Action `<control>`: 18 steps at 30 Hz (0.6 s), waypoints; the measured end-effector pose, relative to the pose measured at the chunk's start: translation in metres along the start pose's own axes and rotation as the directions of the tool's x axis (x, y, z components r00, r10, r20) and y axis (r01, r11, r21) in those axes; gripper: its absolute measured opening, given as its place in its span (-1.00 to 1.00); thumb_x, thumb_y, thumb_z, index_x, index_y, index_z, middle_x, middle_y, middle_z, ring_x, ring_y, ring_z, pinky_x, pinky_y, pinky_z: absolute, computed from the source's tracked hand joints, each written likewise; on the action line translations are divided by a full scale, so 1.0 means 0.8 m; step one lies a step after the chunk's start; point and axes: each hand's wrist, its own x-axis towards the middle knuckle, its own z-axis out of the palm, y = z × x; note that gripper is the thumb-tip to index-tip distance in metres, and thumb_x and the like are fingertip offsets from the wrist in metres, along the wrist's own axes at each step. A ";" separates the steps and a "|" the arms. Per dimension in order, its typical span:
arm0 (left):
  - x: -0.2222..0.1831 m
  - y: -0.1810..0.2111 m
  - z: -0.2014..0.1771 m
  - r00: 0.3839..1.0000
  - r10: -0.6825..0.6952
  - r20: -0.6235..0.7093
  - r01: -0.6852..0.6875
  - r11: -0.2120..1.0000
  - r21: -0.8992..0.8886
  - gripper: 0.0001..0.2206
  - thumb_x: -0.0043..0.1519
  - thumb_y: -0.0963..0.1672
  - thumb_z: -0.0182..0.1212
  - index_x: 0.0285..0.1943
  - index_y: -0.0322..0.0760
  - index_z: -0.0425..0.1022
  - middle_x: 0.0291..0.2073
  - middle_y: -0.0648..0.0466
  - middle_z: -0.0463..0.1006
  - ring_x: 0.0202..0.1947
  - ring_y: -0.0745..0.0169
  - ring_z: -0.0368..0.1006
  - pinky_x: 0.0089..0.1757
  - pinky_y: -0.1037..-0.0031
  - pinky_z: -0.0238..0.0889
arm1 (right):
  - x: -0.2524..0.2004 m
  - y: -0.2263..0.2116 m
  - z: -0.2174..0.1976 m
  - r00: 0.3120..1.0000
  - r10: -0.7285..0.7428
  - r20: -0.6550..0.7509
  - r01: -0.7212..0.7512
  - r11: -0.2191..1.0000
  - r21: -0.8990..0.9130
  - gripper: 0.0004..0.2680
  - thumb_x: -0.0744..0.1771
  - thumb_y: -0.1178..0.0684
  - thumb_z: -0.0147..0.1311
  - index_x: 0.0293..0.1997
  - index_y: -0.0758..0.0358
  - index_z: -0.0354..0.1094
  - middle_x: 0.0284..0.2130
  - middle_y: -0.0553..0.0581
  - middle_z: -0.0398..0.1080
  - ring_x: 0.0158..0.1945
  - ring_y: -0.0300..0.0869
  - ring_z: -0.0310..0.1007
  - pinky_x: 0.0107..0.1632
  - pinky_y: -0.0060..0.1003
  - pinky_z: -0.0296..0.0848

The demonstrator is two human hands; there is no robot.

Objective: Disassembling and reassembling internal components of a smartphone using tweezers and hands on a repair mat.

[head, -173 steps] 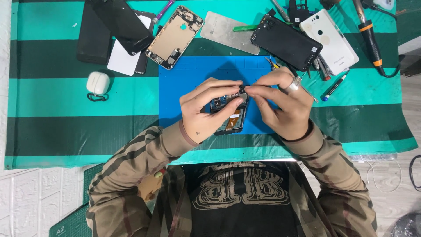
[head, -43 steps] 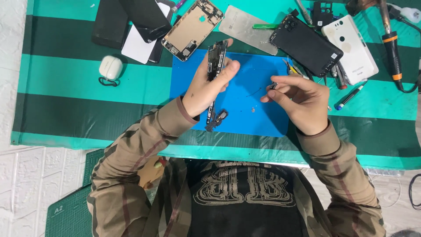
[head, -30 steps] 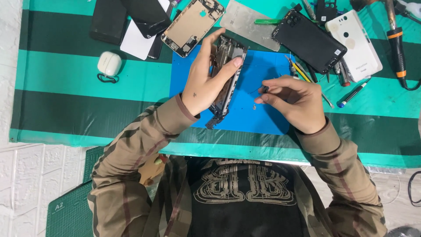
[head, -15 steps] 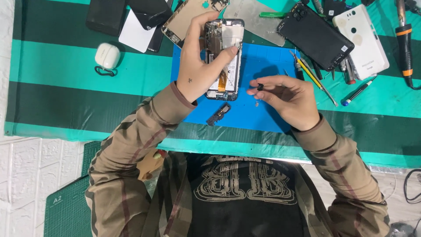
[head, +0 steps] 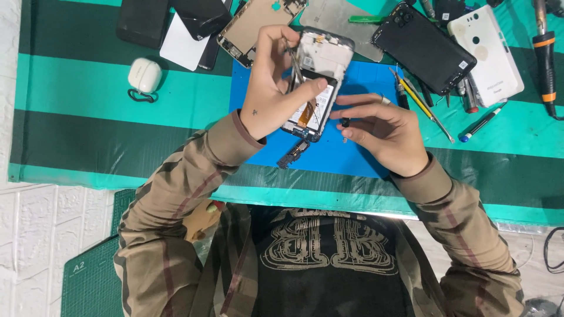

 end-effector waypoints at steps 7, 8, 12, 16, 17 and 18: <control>-0.004 0.004 0.010 0.994 0.065 0.084 -0.047 0.979 -0.200 -0.55 0.30 -0.06 0.43 0.21 -0.05 0.19 0.25 0.04 0.27 0.39 0.13 0.25 0.28 0.22 0.42 | -0.011 0.019 -0.004 0.996 -0.065 -0.064 0.061 0.996 -0.069 -0.79 0.33 0.23 0.27 0.06 0.36 0.45 0.02 0.35 0.46 0.11 0.05 0.56 0.17 -0.17 0.74; -0.004 0.006 0.011 0.995 0.046 0.089 -0.024 0.974 -0.225 -0.54 0.26 -0.06 0.45 0.18 -0.07 0.20 0.25 0.02 0.27 0.39 0.11 0.24 0.26 0.24 0.44 | -0.011 0.019 -0.004 0.995 -0.063 -0.074 0.058 0.996 -0.069 -0.79 0.32 0.25 0.28 0.05 0.38 0.45 -0.02 0.35 0.47 0.08 0.04 0.55 0.16 -0.18 0.73; -0.006 0.001 0.011 0.991 0.053 0.119 -0.025 0.974 -0.227 -0.50 0.20 -0.08 0.49 0.17 -0.08 0.19 0.29 -0.03 0.28 0.41 0.08 0.24 0.25 0.25 0.42 | -0.013 0.017 -0.006 0.990 -0.105 -0.094 0.094 0.988 -0.121 -0.79 0.30 0.26 0.32 0.02 0.40 0.47 -0.09 0.33 0.50 0.02 0.01 0.54 0.08 -0.23 0.70; -0.006 0.005 0.013 0.988 0.074 0.135 -0.040 0.970 -0.238 -0.48 0.20 -0.09 0.51 0.20 -0.06 0.20 0.29 -0.03 0.28 0.41 0.07 0.23 0.29 0.23 0.41 | -0.015 0.017 -0.005 0.986 -0.137 -0.100 0.119 0.979 -0.165 -0.78 0.30 0.21 0.34 0.02 0.40 0.48 -0.17 0.27 0.47 -0.07 -0.03 0.50 0.03 -0.26 0.71; -0.006 0.008 0.014 0.989 0.070 0.133 -0.038 0.972 -0.234 -0.48 0.20 -0.09 0.51 0.20 -0.08 0.20 0.27 -0.02 0.29 0.41 0.05 0.24 0.32 0.22 0.36 | -0.016 0.017 -0.003 0.977 -0.178 -0.119 0.150 0.966 -0.210 -0.78 0.29 0.22 0.36 -0.01 0.41 0.50 -0.20 0.28 0.49 -0.11 -0.04 0.51 0.00 -0.28 0.69; -0.005 0.011 0.015 0.989 0.069 0.132 -0.037 0.972 -0.230 -0.47 0.19 -0.08 0.51 0.20 -0.09 0.21 0.26 -0.01 0.31 0.42 0.04 0.24 0.35 0.21 0.32 | -0.017 0.017 -0.003 0.966 -0.220 -0.138 0.179 0.950 -0.256 -0.78 0.28 0.22 0.39 -0.03 0.43 0.51 -0.22 0.29 0.51 -0.14 -0.05 0.52 -0.02 -0.30 0.67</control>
